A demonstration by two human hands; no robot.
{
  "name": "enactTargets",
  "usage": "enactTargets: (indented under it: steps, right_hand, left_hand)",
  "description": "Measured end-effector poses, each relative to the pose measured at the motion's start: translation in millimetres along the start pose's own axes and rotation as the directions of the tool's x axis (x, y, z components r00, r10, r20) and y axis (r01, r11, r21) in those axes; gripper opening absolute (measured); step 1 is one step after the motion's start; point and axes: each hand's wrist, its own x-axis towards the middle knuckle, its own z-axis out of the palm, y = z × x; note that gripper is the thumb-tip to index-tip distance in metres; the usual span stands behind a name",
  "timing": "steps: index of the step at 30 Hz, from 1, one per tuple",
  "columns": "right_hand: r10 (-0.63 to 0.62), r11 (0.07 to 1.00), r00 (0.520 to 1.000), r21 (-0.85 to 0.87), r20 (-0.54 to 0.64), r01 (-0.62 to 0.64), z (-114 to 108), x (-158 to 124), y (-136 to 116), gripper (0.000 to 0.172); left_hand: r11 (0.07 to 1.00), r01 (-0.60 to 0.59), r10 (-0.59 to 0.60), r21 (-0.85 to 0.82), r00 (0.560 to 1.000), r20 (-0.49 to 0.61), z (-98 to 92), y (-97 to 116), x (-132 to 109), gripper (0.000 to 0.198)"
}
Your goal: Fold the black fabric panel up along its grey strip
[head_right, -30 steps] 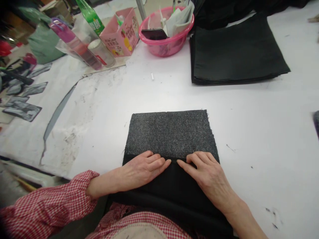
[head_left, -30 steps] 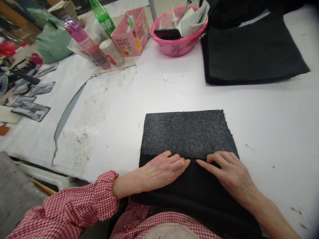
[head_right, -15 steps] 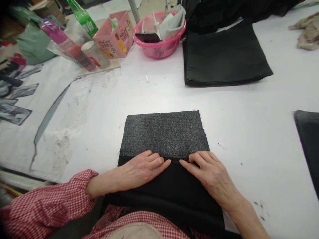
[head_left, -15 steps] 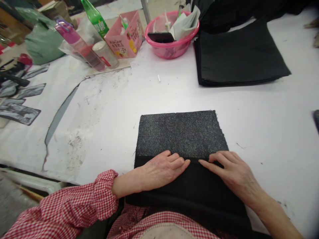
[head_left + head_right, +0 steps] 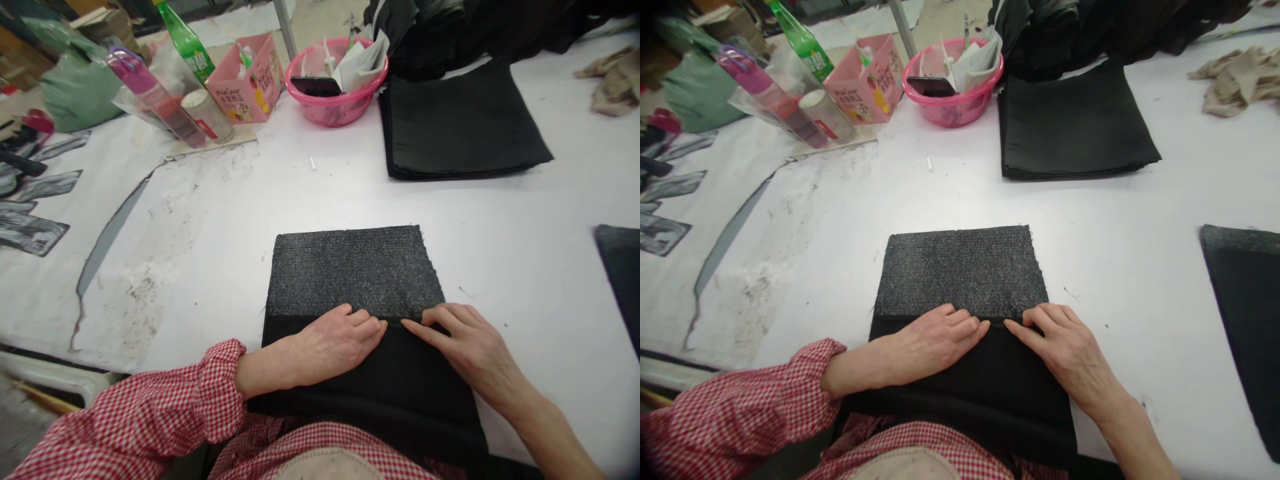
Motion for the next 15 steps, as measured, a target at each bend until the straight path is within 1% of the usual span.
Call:
enactTargets:
  steps: [6, 12, 15]
  right_hand:
    - [0.012, 1.0, 0.999, -0.017, -0.039, -0.013, -4.1, -5.5, 2.9, 0.033]
    - [0.031, 0.999, 0.999, -0.017, -0.039, -0.032, -4.8, -11.0, 4.9, 0.033]
    - [0.043, 0.999, 0.998, -0.025, -0.044, -0.044, -5.3, -13.9, 7.0, 0.035]
  left_hand:
    - [1.0, 0.005, -0.005, -0.008, 1.0, 0.0, 3.1, 2.2, 8.4, 0.037]
    - [1.0, -0.01, 0.01, 0.0, 1.0, -0.013, 3.3, 4.1, 16.7, 0.034]
    - [1.0, -0.013, 0.013, 0.015, 1.0, -0.024, 4.5, 6.3, 19.8, 0.035]
